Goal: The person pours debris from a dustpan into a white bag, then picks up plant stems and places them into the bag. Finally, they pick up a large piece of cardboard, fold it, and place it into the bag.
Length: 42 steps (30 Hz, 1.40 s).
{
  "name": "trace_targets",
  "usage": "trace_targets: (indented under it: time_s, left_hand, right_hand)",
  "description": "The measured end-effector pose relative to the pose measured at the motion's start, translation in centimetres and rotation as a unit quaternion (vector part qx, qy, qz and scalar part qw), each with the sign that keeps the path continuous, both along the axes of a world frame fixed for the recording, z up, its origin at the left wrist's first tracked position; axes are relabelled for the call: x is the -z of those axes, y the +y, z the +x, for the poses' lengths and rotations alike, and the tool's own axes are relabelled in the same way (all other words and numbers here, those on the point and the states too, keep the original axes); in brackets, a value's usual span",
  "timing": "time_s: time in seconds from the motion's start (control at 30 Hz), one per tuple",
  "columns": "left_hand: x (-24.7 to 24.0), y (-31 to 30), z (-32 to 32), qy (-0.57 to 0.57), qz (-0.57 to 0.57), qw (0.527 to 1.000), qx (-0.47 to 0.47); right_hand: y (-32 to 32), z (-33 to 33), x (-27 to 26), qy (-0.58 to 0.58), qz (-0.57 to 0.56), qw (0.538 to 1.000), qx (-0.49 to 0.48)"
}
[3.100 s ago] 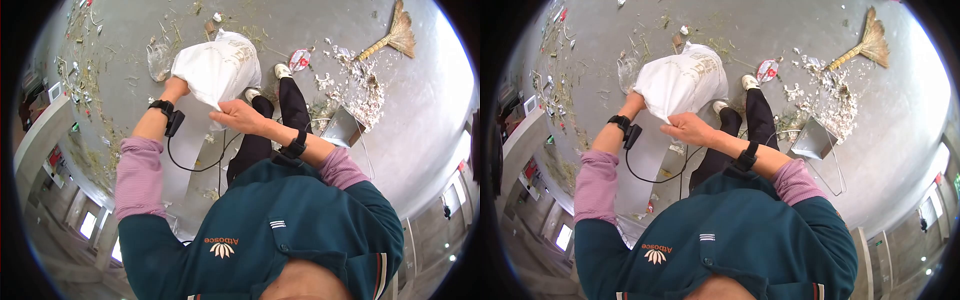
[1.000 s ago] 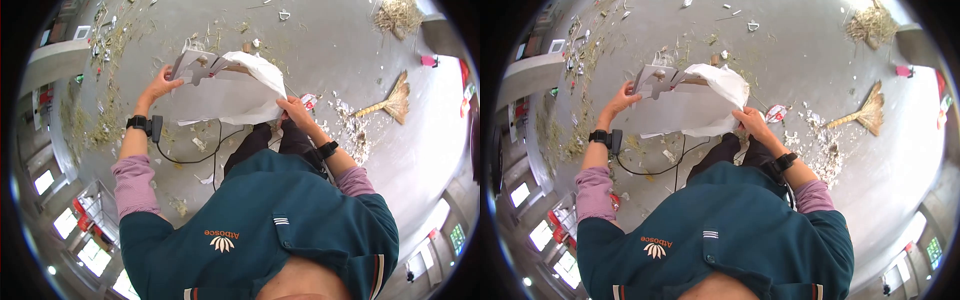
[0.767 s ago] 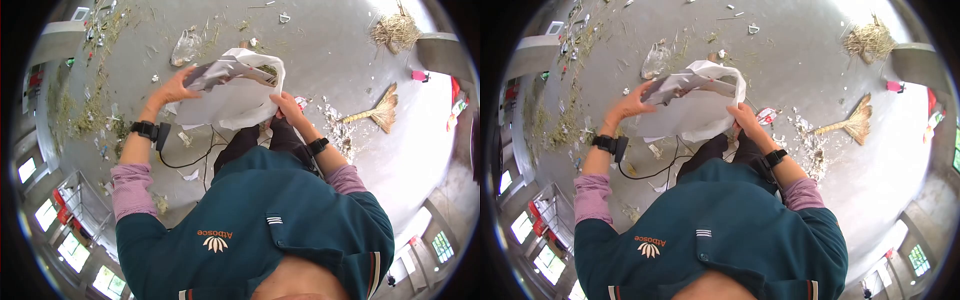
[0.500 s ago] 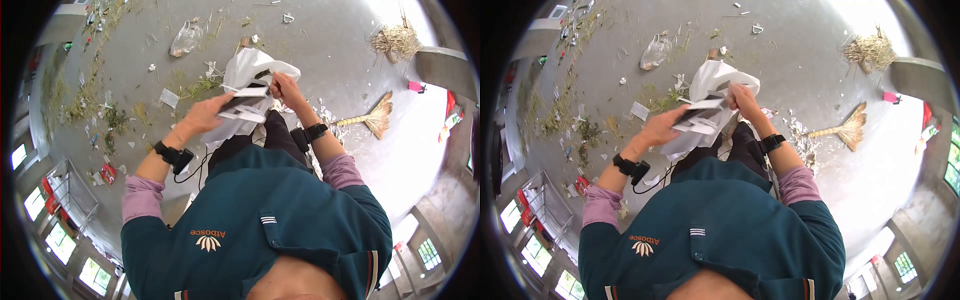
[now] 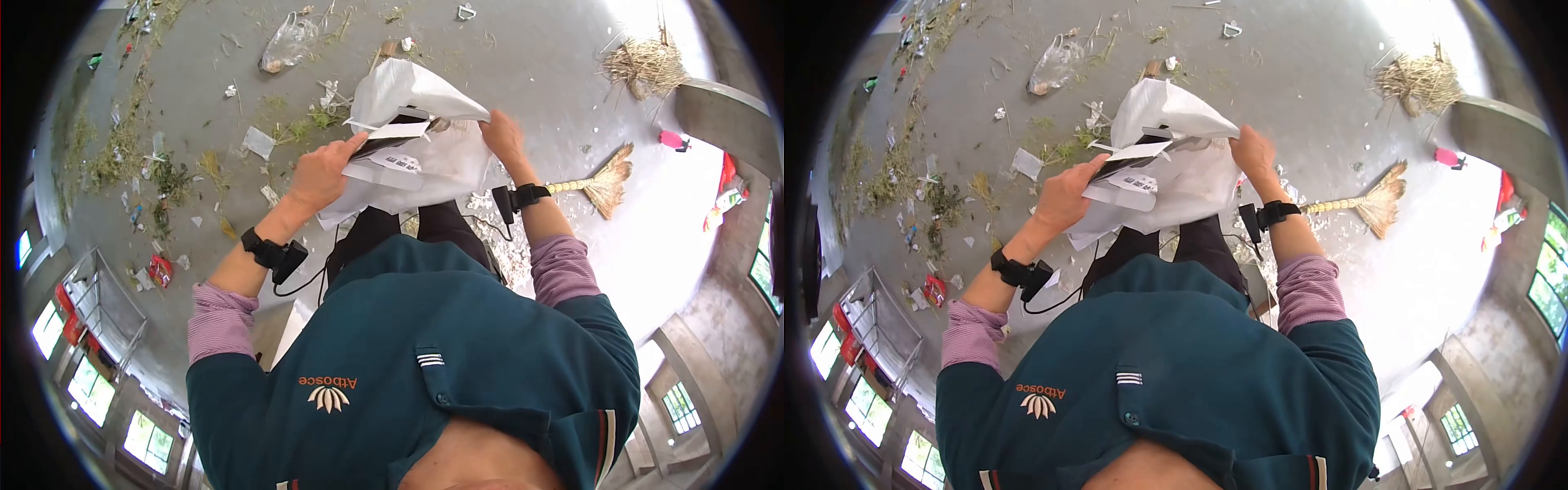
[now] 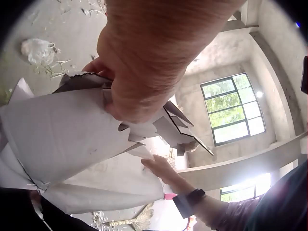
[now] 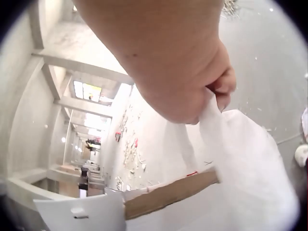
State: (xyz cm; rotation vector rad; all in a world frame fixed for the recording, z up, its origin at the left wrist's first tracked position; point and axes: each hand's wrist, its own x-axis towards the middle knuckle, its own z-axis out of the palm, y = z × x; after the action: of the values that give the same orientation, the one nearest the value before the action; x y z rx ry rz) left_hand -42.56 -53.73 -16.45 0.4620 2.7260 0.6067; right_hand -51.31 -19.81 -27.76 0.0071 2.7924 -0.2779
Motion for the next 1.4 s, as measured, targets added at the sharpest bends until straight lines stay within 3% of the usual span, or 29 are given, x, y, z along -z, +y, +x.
trace_targets:
  time_s: [0.03,0.07,0.1,0.17,0.3,0.4,0.43,0.5,0.53,0.57,0.6,0.63,0.77,0.87,0.97,1.03,1.17,1.23,1.37,1.4]
  left_hand:
    - [0.0,0.1,0.0,-0.004,-0.001,1.0,-0.001]
    - [-0.1,0.5,0.2,0.003,0.005,1.0,0.018]
    - [-0.2,0.8,0.5,0.011,0.012,0.999,0.037]
    - [-1.1,2.0,0.6,0.018,-0.003,0.998,0.054]
    - [-2.8,3.5,0.4,0.028,-0.061,0.995,0.068]
    - [-1.3,3.7,-0.1,0.031,-0.083,0.994,0.066]
    - [-0.6,3.9,-0.3,0.032,-0.086,0.993,0.072]
    - [0.9,4.5,-0.9,0.023,-0.091,0.994,0.06]
    - [1.6,4.8,-1.2,0.013,-0.095,0.994,0.051]
    - [2.4,5.2,-1.8,0.008,-0.094,0.994,0.048]
    - [3.1,5.7,-2.3,0.012,-0.092,0.995,0.034]
    - [3.8,5.9,-2.8,0.017,-0.088,0.996,0.021]
    - [4.7,5.5,-5.1,0.034,-0.127,0.991,0.035]
    - [6.0,5.5,-5.5,0.088,-0.119,0.988,0.04]
    - [7.4,6.4,-5.4,0.102,-0.191,0.975,0.041]
    - [8.0,6.9,-5.4,0.148,-0.21,0.966,0.032]
    - [8.2,7.7,-7.9,0.115,-0.242,0.963,0.025]
    - [7.7,7.9,-9.6,0.076,-0.122,0.989,0.025]
    - [5.9,8.0,-10.6,0.06,-0.051,0.997,0.018]
    - [5.4,8.1,-10.7,0.031,-0.053,0.998,0.003]
  right_hand:
    - [-0.5,-0.1,0.2,-0.042,-0.155,0.986,0.05]
    - [-0.9,-0.1,0.3,-0.083,-0.306,0.943,0.1]
    - [-1.7,0.1,0.6,-0.087,-0.307,0.942,0.101]
    - [-4.7,-0.2,-1.0,-0.188,-0.492,0.823,0.213]
    - [-7.4,-1.2,-2.1,-0.221,-0.549,0.771,0.235]
    - [-8.7,-2.1,-2.8,-0.196,-0.575,0.759,0.233]
    - [-8.8,-2.4,-2.8,-0.2,-0.573,0.76,0.232]
    - [-8.9,-3.4,-2.8,-0.181,-0.508,0.817,0.205]
    - [-8.6,-4.1,-1.7,-0.184,-0.506,0.817,0.205]
    - [-8.0,-5.0,-0.2,-0.086,-0.453,0.886,0.054]
    - [-7.5,-5.2,1.2,0.017,-0.384,0.918,-0.101]
    - [-8.5,-5.5,-2.9,-0.153,-0.397,0.9,0.091]
    - [-8.4,-6.6,-3.2,-0.181,-0.324,0.927,0.053]
    - [-8.8,-7.1,-4.0,-0.202,-0.363,0.905,0.087]
    - [-8.8,-7.3,-3.8,-0.196,-0.399,0.889,0.111]
    - [-9.0,-7.2,-3.7,-0.173,-0.377,0.908,0.066]
    - [-9.3,-8.3,-4.6,-0.148,-0.318,0.935,0.049]
    - [-8.7,-9.5,-4.8,-0.121,-0.304,0.944,0.044]
    - [-6.4,-10.1,-5.6,-0.054,-0.269,0.96,0.053]
    - [-5.7,-9.8,-5.4,-0.023,-0.308,0.948,0.072]
